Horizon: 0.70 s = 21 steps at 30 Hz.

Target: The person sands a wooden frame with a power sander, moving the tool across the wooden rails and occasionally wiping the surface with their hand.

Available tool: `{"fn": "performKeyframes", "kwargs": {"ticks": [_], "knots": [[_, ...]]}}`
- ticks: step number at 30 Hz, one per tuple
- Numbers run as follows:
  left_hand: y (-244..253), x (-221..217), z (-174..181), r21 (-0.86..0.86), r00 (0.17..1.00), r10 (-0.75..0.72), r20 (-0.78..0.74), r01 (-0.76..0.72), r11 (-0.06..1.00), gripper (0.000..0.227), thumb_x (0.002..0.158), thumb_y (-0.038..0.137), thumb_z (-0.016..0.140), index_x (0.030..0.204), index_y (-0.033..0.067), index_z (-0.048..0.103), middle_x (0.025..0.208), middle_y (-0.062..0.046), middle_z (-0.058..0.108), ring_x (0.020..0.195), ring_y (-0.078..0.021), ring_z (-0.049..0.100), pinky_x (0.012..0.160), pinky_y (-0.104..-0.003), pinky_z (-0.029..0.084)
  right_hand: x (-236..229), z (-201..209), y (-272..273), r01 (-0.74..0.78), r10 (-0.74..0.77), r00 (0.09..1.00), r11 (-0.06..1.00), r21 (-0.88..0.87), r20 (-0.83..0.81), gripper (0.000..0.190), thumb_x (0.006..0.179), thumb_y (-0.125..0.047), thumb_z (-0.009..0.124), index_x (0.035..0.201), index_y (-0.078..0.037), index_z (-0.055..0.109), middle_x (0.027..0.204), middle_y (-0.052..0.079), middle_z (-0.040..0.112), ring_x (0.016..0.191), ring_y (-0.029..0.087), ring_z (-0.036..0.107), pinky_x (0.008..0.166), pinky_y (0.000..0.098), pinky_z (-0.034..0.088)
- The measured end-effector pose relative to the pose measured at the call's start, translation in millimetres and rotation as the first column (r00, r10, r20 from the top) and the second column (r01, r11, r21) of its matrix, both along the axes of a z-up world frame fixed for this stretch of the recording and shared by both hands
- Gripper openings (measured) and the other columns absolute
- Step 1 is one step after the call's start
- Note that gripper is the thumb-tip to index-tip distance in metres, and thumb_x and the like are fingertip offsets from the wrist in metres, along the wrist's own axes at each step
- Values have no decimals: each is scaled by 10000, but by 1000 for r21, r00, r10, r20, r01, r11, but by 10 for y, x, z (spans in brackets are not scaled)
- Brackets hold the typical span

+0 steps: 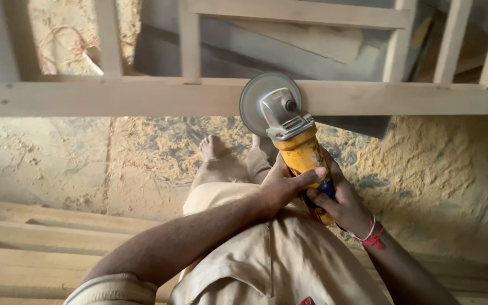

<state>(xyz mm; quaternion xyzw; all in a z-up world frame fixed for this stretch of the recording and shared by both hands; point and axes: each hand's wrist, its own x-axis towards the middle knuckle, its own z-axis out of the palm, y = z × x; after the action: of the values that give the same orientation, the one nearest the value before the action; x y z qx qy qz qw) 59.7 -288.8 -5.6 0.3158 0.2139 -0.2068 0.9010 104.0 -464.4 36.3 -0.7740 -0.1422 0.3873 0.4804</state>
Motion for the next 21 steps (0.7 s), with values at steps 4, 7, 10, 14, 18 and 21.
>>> {"fn": "performKeyframes", "kwargs": {"ticks": [4, 7, 10, 14, 18, 21], "knots": [[-407, 205, -18, -49, 993, -113, 36, 115, 992, 705, 886, 282, 793, 1395, 27, 376, 1186, -161, 656, 1043, -256, 691, 851, -422, 622, 34, 0, -536, 70, -69, 997, 996, -53, 15, 867, 949, -286, 662, 1641, -71, 186, 1555, 163, 435, 1437, 283, 441, 1153, 415, 392], [-749, 399, -3, 11, 978, -208, -23, 209, 978, 734, 844, 291, 797, 1373, 64, 341, 1184, -125, 659, 1063, -244, 695, 871, -413, 635, 98, 7, -887, 116, -112, 992, 990, -81, 50, 866, 938, -276, 663, 1641, -87, 193, 1566, 158, 429, 1432, 283, 447, 1147, 415, 395], [-1086, 597, 14, 29, 970, -242, 5, 242, 970, 742, 825, 320, 804, 1344, 35, 357, 1161, -167, 657, 1027, -277, 696, 856, -437, 634, 173, 21, -1202, 192, -190, 981, 981, -40, 43, 850, 946, -268, 653, 1647, -91, 205, 1587, 158, 413, 1445, 285, 438, 1161, 415, 386], [-1553, 885, 19, 138, 921, -388, 4, 384, 913, 739, 829, 361, 807, 1348, 32, 396, 1183, -155, 666, 1084, -267, 692, 924, -425, 614, 257, 57, -1645, 330, -331, 944, 943, -26, -11, 850, 952, -257, 649, 1654, -101, 197, 1583, 160, 420, 1446, 284, 431, 1154, 431, 386], [-2144, 1210, -51, 192, 855, -513, 77, 492, 849, 748, 832, 401, 789, 1362, 32, 412, 1207, -163, 666, 1114, -289, 689, 943, -426, 597, 344, 54, -2098, 484, -486, 872, 874, -45, -55, 821, 951, -245, 601, 1655, -142, 190, 1509, 139, 480, 1356, 265, 524, 1078, 427, 495], [-2628, 1499, -115, 148, 808, -560, 183, 541, 828, 735, 835, 439, 755, 1341, -5, 461, 1182, -193, 677, 1084, -323, 712, 912, -436, 621, 451, 56, -2369, 592, -590, 804, 806, 5, -70, 772, 982, -214, 546, 1662, -144, 187, 1501, 135, 480, 1340, 262, 533, 1054, 422, 524]]}}
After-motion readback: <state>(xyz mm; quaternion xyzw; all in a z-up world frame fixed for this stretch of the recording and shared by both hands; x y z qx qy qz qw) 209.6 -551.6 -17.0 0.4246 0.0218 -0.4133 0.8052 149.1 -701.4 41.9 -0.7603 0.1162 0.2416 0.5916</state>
